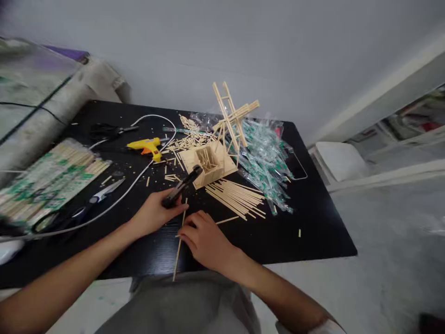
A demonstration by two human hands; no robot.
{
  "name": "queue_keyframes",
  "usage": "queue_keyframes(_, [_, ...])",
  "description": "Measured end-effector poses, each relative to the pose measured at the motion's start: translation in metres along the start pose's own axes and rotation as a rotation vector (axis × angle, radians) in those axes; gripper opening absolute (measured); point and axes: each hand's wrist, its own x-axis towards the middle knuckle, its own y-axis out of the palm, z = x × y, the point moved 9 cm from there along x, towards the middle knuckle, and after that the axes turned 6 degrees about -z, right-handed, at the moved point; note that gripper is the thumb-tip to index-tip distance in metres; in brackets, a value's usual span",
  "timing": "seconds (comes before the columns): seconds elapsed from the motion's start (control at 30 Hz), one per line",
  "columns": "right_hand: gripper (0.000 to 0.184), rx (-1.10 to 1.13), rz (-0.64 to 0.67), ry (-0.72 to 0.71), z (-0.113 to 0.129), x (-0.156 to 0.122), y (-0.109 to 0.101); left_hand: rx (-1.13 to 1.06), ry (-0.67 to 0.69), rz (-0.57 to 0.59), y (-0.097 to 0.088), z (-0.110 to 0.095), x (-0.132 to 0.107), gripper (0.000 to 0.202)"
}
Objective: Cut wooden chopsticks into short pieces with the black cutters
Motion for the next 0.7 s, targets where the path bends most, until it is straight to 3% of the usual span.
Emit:
queue_keyframes(0.2, [0.017,0.012,-0.033,-0.024,0.003,-0.001,-0.001,0.223,0.137,-0.139,-0.013,-0.002,0.003,0.016])
queue_keyframes(0.4, [0.021,-0.091,-0.111,0.020,-0.010,-0.005,-0.018,0.362,0.039,-0.050,-0.007,0.009,0.004,0.020])
queue_keyframes(0.57, [0.027,-0.218,-0.285,0.102,-0.028,-0.007,-0.038,0.373,0.030,-0.044,-0.007,0.006,0.002,0.020])
queue_keyframes(0.63, [0.023,-0.231,-0.319,0.108,-0.026,-0.004,-0.040,0.383,0.042,-0.053,-0.007,0.006,0.002,0.018])
queue_keyframes(0.7, [0.014,-0.192,-0.270,0.094,-0.018,0.001,-0.032,0.392,0.059,-0.066,-0.007,0.006,0.003,0.016])
